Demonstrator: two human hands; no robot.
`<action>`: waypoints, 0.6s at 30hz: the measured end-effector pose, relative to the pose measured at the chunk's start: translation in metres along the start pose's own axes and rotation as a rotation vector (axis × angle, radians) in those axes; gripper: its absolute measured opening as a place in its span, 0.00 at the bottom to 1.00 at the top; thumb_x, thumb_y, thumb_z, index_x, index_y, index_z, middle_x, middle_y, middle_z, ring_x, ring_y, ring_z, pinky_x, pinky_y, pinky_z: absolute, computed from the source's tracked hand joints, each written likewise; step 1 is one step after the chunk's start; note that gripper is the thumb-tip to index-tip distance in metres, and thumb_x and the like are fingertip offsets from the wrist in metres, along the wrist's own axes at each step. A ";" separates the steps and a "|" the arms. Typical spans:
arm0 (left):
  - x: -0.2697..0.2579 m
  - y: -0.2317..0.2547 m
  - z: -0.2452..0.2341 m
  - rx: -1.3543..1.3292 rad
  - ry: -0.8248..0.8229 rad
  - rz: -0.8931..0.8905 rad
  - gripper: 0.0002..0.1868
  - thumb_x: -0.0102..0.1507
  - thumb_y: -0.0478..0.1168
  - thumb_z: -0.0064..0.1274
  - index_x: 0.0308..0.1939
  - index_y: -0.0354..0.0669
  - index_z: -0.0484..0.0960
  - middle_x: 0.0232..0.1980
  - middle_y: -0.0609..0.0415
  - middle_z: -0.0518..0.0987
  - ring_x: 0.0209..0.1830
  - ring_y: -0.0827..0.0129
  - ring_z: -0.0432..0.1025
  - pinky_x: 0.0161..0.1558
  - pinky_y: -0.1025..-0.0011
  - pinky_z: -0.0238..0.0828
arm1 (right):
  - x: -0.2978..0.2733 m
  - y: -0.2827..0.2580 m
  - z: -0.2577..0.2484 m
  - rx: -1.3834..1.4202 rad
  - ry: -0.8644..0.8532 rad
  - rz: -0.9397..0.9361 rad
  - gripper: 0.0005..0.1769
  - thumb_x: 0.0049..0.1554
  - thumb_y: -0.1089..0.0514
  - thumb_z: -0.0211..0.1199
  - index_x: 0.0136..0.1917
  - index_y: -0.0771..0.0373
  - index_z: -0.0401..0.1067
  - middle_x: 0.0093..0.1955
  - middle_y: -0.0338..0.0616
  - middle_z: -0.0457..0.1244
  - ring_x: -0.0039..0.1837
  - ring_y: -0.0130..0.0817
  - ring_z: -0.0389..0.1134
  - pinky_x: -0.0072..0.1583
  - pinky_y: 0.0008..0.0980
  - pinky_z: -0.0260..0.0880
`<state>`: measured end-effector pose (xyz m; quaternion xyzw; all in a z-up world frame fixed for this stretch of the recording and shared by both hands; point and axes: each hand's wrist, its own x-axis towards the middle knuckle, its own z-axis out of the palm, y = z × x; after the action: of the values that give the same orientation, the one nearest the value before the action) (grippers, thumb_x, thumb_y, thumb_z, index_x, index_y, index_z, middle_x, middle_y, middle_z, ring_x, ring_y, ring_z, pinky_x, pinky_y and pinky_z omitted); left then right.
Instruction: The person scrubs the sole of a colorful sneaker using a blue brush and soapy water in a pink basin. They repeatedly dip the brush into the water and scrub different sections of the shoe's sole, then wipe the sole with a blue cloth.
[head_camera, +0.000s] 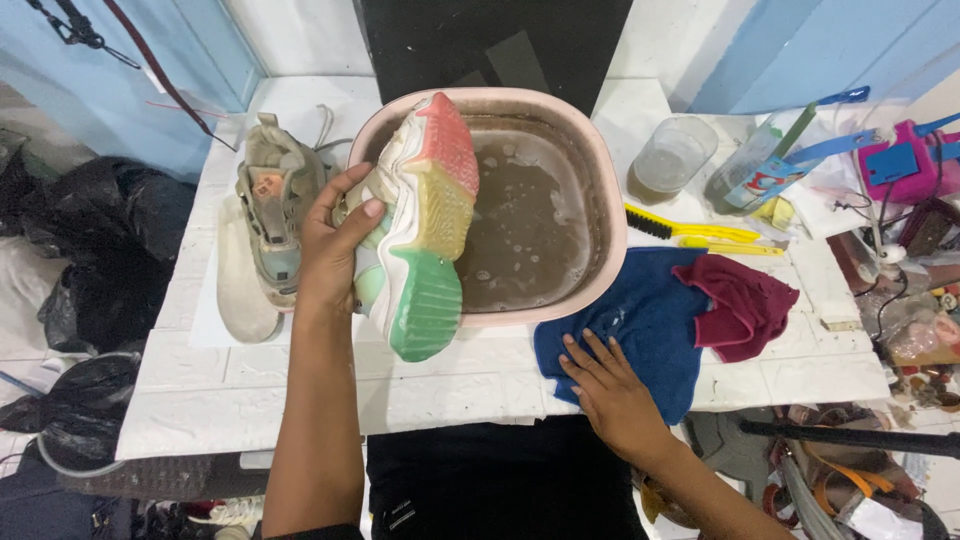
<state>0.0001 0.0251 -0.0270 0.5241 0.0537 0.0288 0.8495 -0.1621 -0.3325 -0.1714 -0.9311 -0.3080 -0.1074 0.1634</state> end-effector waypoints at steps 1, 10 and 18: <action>-0.001 0.000 -0.001 0.004 -0.007 -0.003 0.31 0.50 0.41 0.67 0.58 0.46 0.79 0.51 0.52 0.82 0.44 0.68 0.77 0.42 0.72 0.80 | -0.001 -0.009 0.002 0.001 0.004 0.007 0.27 0.60 0.62 0.54 0.73 0.62 0.64 0.81 0.50 0.53 0.82 0.56 0.49 0.79 0.60 0.44; 0.000 0.000 -0.002 0.044 0.004 0.010 0.31 0.50 0.42 0.67 0.58 0.46 0.80 0.49 0.54 0.83 0.41 0.71 0.77 0.41 0.75 0.78 | 0.058 -0.136 0.018 0.221 -0.047 -0.057 0.21 0.67 0.51 0.49 0.66 0.57 0.74 0.79 0.49 0.54 0.80 0.57 0.47 0.72 0.77 0.30; 0.001 0.003 0.000 0.048 -0.021 0.004 0.29 0.51 0.42 0.67 0.57 0.46 0.80 0.50 0.52 0.82 0.43 0.68 0.77 0.42 0.72 0.79 | 0.116 -0.148 -0.002 0.181 0.148 -0.018 0.24 0.63 0.39 0.55 0.62 0.57 0.74 0.64 0.45 0.64 0.63 0.47 0.61 0.60 0.52 0.55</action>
<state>0.0006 0.0267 -0.0242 0.5448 0.0446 0.0237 0.8370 -0.1612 -0.1582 -0.0996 -0.8993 -0.3119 -0.1490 0.2680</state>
